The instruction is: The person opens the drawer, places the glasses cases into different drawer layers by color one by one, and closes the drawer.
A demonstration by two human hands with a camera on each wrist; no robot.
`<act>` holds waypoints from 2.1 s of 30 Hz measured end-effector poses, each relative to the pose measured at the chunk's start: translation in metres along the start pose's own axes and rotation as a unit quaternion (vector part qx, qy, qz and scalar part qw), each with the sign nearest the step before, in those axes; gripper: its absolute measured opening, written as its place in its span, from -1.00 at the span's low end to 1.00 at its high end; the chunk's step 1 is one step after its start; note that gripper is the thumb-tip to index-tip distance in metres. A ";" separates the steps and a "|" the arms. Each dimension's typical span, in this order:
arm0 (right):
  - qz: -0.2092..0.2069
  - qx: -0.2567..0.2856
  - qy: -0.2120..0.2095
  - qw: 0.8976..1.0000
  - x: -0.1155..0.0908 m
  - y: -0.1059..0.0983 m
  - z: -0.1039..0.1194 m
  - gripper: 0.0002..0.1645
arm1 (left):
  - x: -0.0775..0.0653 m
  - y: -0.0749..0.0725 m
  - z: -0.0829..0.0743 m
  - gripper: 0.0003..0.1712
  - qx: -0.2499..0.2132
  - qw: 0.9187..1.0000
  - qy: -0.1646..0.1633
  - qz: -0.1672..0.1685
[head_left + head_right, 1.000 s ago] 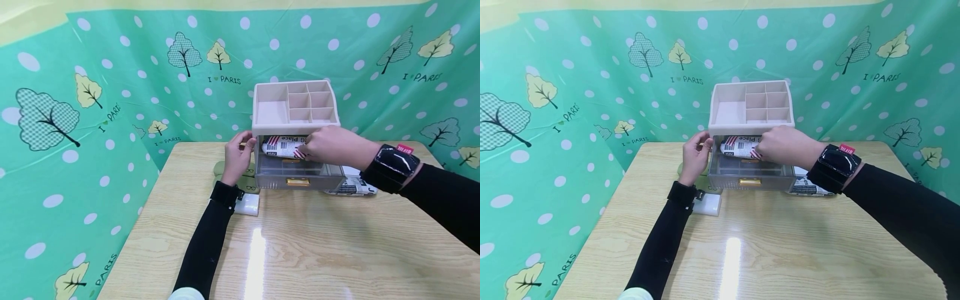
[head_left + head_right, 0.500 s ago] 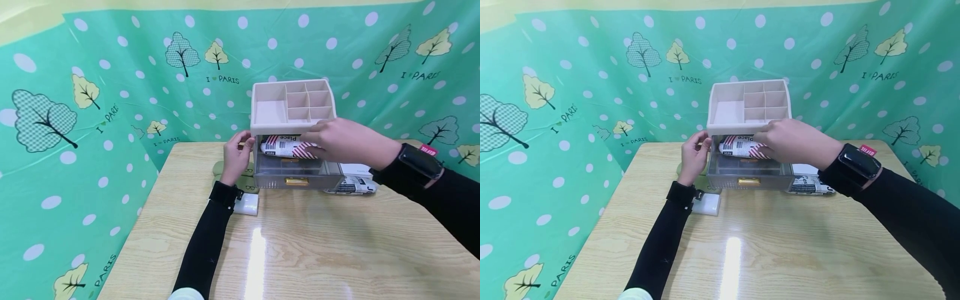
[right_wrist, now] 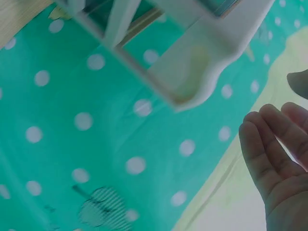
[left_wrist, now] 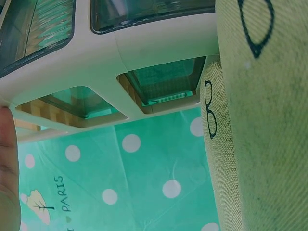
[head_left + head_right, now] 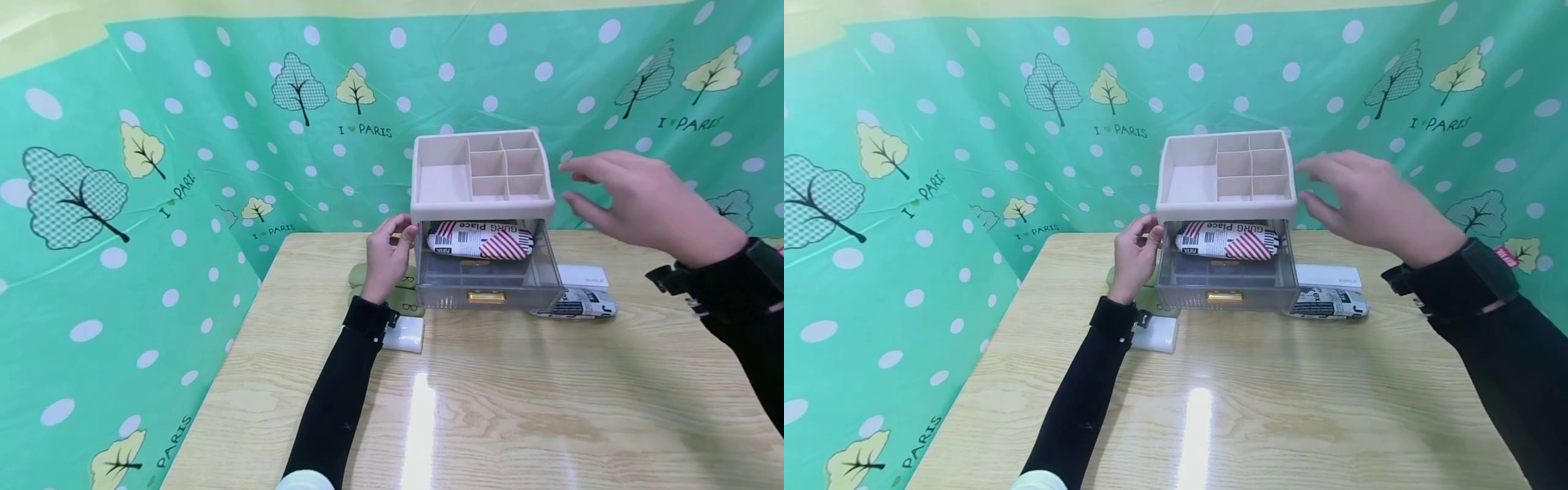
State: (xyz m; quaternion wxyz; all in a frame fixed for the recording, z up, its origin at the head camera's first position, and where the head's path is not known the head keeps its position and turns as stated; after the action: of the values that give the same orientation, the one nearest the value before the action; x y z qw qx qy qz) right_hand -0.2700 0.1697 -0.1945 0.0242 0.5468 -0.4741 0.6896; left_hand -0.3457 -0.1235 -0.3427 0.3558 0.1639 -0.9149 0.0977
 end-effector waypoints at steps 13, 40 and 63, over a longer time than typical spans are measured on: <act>0.118 -0.012 0.136 0.984 -0.078 0.041 -0.067 -0.47 | 0.000 0.000 -0.001 -0.60 -0.001 1.000 0.014 0.005; 0.303 0.083 0.241 0.918 -0.185 0.139 -0.075 -0.30 | -0.003 -0.002 -0.014 -0.70 0.020 1.000 -0.007 -0.010; 0.361 0.114 0.250 0.891 -0.202 0.152 -0.064 -0.35 | -0.002 -0.001 -0.001 -0.64 -0.001 1.000 0.016 -0.001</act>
State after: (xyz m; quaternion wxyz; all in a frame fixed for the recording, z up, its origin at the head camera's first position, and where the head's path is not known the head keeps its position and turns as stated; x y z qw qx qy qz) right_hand -0.3198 0.2281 -0.4438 -0.1710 0.1462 -0.5353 0.8141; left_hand -0.3438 -0.1238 -0.3432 0.3704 0.1631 -0.9091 0.0990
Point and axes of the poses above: each hand's wrist, its own x-axis towards the middle knuckle, its own y-axis out of the palm, z = x × y, the point moved 9 cm from there along x, towards the middle knuckle, and after that the axes turned 15 degrees about -z, right-handed, at the moved point
